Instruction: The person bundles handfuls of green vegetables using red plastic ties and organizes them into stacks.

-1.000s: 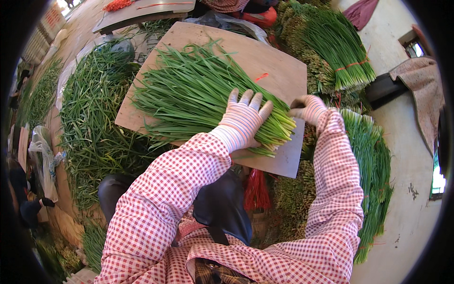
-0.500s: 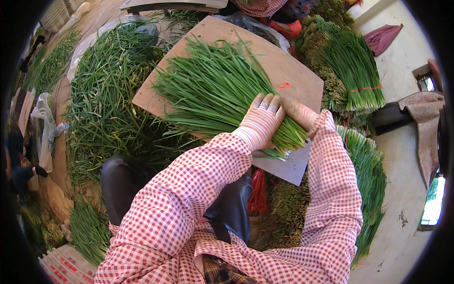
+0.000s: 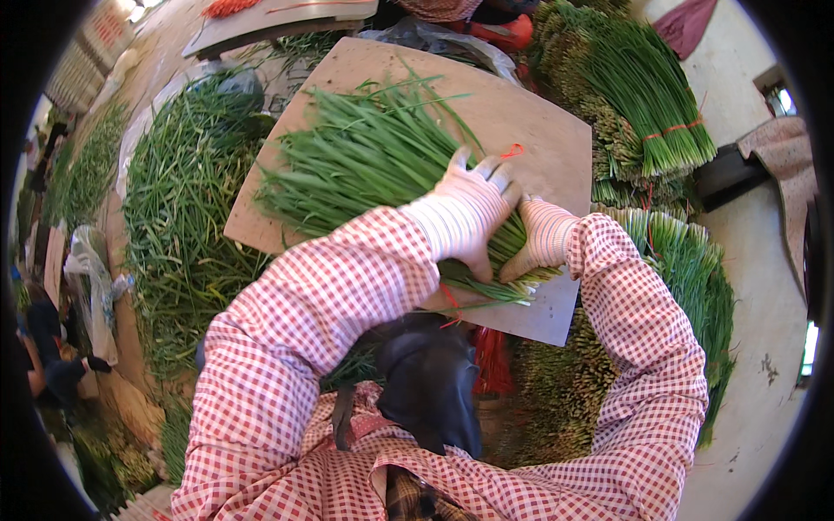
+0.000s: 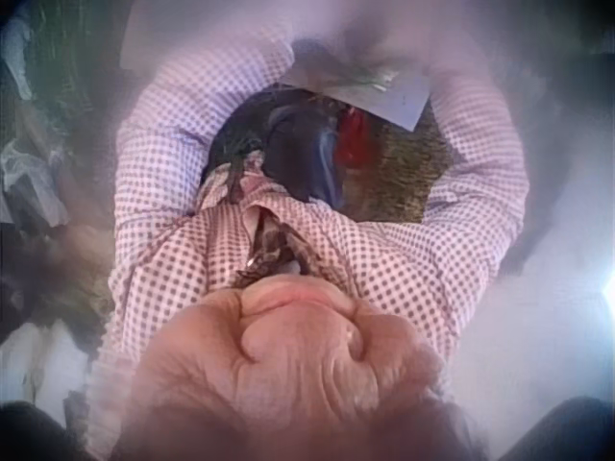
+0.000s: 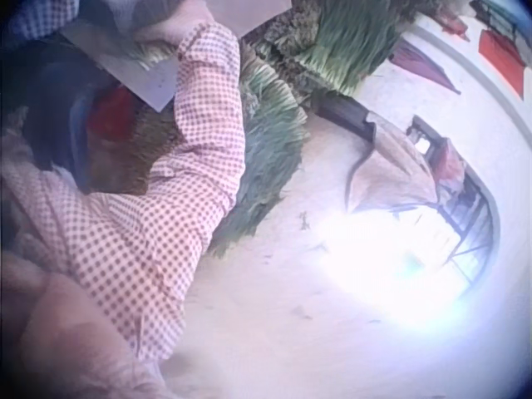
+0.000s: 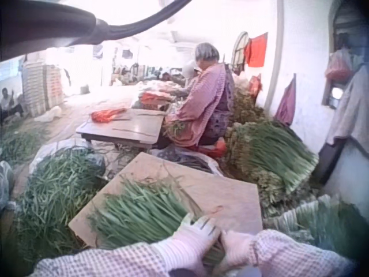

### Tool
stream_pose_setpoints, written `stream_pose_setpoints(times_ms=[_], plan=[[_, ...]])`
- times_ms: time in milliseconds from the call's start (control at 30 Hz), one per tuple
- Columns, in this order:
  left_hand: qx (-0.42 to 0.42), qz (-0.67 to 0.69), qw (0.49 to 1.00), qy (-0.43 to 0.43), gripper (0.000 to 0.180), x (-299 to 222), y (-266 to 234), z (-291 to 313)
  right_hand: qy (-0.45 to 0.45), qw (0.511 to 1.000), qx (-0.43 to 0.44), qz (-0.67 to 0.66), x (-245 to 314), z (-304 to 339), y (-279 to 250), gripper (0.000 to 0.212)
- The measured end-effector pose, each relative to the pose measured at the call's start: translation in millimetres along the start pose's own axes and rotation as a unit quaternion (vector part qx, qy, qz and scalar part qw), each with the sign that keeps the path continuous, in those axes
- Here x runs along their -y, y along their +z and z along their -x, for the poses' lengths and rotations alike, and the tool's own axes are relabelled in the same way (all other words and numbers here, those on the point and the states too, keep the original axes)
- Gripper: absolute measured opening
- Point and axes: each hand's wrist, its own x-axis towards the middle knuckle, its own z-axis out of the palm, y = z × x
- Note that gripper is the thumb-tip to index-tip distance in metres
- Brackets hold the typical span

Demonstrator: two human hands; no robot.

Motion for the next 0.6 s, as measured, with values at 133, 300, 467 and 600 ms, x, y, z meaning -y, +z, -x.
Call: stream_pose_setpoints(times_ms=[133, 300, 467, 600], plan=[[0.121, 0.024, 0.991, 0.049, 0.113, 28.7, -2.7, -40.8, -0.001, 1.0, -0.02, 0.02, 0.1, -1.0, -1.4, 0.116], [0.189, 0.077, 0.979, 0.015, 0.119, 34.4, -5.6, -57.9, -0.009, 1.0, -0.01, -0.005, -3.7, 0.3, -7.2, 0.115], [0.204, 0.067, 0.975, -0.048, 0.116, 12.5, -13.9, -37.6, -0.007, 0.996, -0.073, 0.055, 6.8, 18.3, 5.9, 0.11], [0.186, 0.06, 0.98, -0.046, 0.116, 6.6, -16.4, -25.8, -0.023, 0.995, -0.065, 0.067, 0.5, 19.0, 8.1, 0.109]])
